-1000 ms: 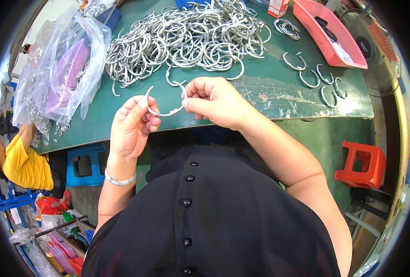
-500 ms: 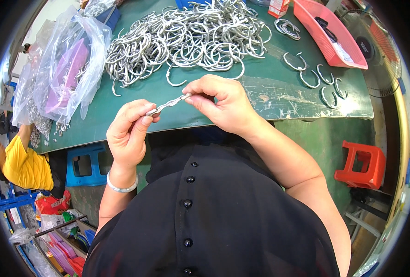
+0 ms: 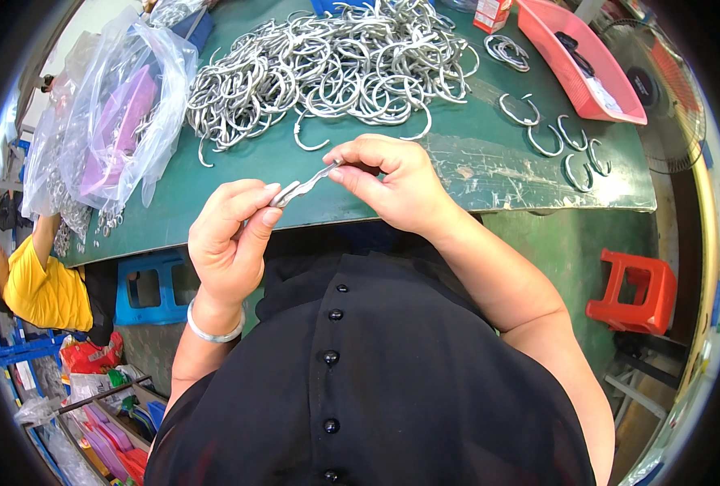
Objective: The person picks up metal rings from a pile on a table by hand, rotates them to check their condition, and places some into a pink tray.
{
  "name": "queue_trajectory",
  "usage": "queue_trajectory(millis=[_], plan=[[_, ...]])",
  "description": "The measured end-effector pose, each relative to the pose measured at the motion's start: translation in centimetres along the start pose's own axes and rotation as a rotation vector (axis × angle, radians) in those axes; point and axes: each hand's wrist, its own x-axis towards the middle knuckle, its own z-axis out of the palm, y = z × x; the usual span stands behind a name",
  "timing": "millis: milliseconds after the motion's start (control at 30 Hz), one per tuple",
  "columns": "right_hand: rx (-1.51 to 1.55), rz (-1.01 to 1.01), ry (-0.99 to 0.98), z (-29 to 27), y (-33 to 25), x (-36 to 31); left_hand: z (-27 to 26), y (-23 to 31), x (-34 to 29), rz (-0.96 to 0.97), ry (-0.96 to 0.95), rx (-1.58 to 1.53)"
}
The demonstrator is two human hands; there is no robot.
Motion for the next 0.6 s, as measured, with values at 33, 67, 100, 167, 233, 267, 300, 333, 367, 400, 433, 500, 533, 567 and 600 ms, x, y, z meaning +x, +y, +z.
queue_trajectory(millis=[33, 67, 100, 167, 233, 267, 300, 333, 367, 400, 433, 500, 533, 567, 600], plan=[[0.0, -0.001, -0.001, 0.0, 0.0, 0.0, 0.0, 0.2, 0.1, -0.008, -0.009, 0.019], [0.029, 0.021, -0.01, 0.1, 0.1, 0.0, 0.0, 0.2, 0.1, -0.016, -0.019, 0.039], [0.059, 0.043, -0.019, 0.1, 0.1, -0.1, 0.1, 0.3, 0.1, -0.016, -0.018, 0.039], [0.079, 0.082, -0.034, 0.1, -0.1, -0.1, 0.1, 0.3, 0.2, -0.003, -0.01, 0.038], [0.098, 0.121, -0.048, 0.0, -0.2, -0.1, 0.1, 0.1, 0.2, 0.001, -0.006, 0.04], [0.109, 0.117, -0.057, -0.1, -0.1, -0.1, 0.1, 0.0, 0.1, 0.006, -0.003, 0.041], [0.12, 0.114, -0.066, -0.1, -0.1, -0.1, 0.1, -0.2, 0.1, 0.006, -0.003, 0.041], [0.121, 0.113, -0.066, -0.1, -0.2, -0.1, 0.0, -0.4, -0.1, -0.022, 0.013, 0.014], [0.127, 0.102, -0.054, -0.1, -0.3, -0.1, 0.0, -0.7, -0.2, -0.049, 0.029, -0.013], [0.133, 0.091, -0.043, -0.1, -0.4, -0.2, 0.0, -0.8, -0.4, -0.049, 0.028, -0.012], [0.133, 0.091, -0.041, -0.1, -0.4, -0.2, 0.0, -0.9, -0.5, -0.188, 0.072, -0.13], [0.082, -0.024, -0.03, 0.0, -0.7, -0.3, 0.2, -1.6, -0.8, -0.385, 0.127, -0.344], [0.083, -0.024, -0.03, 0.0, -1.1, -0.2, 0.2, -1.9, -0.9, -0.386, 0.127, -0.344], [0.051, -0.038, -0.057, 0.0, -1.6, -0.1, 0.2, -2.1, -0.9, -0.48, 0.137, -0.457], [0.019, -0.052, -0.083, 0.1, -1.9, 0.0, 0.2, -2.3, -1.0, -0.574, 0.147, -0.57]])
